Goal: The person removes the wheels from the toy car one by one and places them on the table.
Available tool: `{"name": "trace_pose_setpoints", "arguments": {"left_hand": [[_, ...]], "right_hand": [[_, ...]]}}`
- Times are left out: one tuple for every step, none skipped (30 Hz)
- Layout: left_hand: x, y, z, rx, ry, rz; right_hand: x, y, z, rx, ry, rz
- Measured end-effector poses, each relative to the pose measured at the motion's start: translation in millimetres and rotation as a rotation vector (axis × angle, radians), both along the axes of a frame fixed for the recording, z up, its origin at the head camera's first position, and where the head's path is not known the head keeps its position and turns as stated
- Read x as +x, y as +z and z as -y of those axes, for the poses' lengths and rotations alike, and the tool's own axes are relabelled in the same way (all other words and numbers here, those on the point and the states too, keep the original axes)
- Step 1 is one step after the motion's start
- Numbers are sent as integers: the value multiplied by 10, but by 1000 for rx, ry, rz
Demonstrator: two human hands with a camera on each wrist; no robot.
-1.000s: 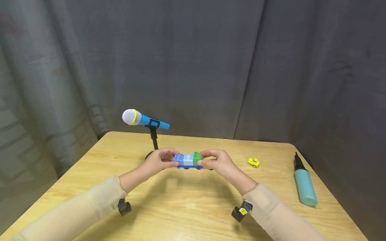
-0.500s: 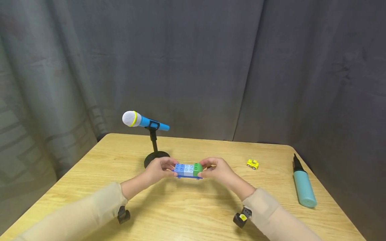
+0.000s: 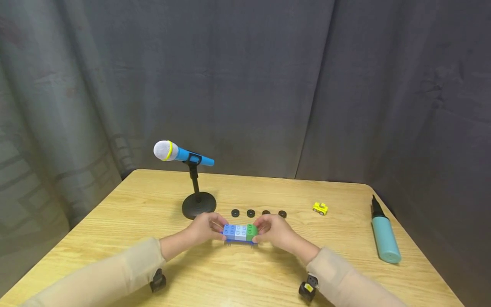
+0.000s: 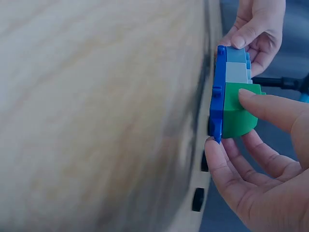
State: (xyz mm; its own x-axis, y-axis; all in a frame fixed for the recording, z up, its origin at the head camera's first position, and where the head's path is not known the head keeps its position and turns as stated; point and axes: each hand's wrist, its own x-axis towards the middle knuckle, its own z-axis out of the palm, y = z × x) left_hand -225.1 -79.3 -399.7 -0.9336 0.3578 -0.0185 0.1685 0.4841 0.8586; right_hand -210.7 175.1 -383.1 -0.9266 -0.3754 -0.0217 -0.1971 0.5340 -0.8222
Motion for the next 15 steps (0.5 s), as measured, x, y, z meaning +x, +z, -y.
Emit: {"name": "trace_pose_setpoints", "arguments": {"left_hand": [[2,-19,-3,2,-3,1],[5,-36,-5,6,-7,4],[11,-46,-8,10,-9,8],[18,-56,-11,10,-9,10],[25,-62,-14,7,-11,7],[29,-67,-15,2,-12,5],[30,-72,-16,-2,-12,2],[31,-75,-18,-8,-11,-2],[32,-77,-21,-17,-11,-7],[31,-81,-25,-27,-11,-14],[31,-81,-29,-35,-11,-18],[31,-81,-34,-42,-11,-22],[31,-77,-40,-46,-12,-26],[33,-74,-45,-50,-13,-29],[34,-72,-50,-54,-13,-32]], "right_hand": [[6,-21,3,-3,-5,11],[8,-43,6,-1,-10,19],[8,-67,7,-1,-14,26],[11,-85,6,-2,-17,32],[13,-101,5,1,-16,30],[15,-113,4,4,-15,27],[15,-120,3,5,-14,26],[14,-123,2,9,-14,22],[13,-125,0,16,-12,15],[11,-124,-1,23,-11,9],[9,-121,-3,31,-9,6],[9,-116,-4,41,-9,0],[9,-111,-4,56,-11,-6],[9,-108,-5,70,-14,-13],[8,-107,-5,86,-16,-20]]}}
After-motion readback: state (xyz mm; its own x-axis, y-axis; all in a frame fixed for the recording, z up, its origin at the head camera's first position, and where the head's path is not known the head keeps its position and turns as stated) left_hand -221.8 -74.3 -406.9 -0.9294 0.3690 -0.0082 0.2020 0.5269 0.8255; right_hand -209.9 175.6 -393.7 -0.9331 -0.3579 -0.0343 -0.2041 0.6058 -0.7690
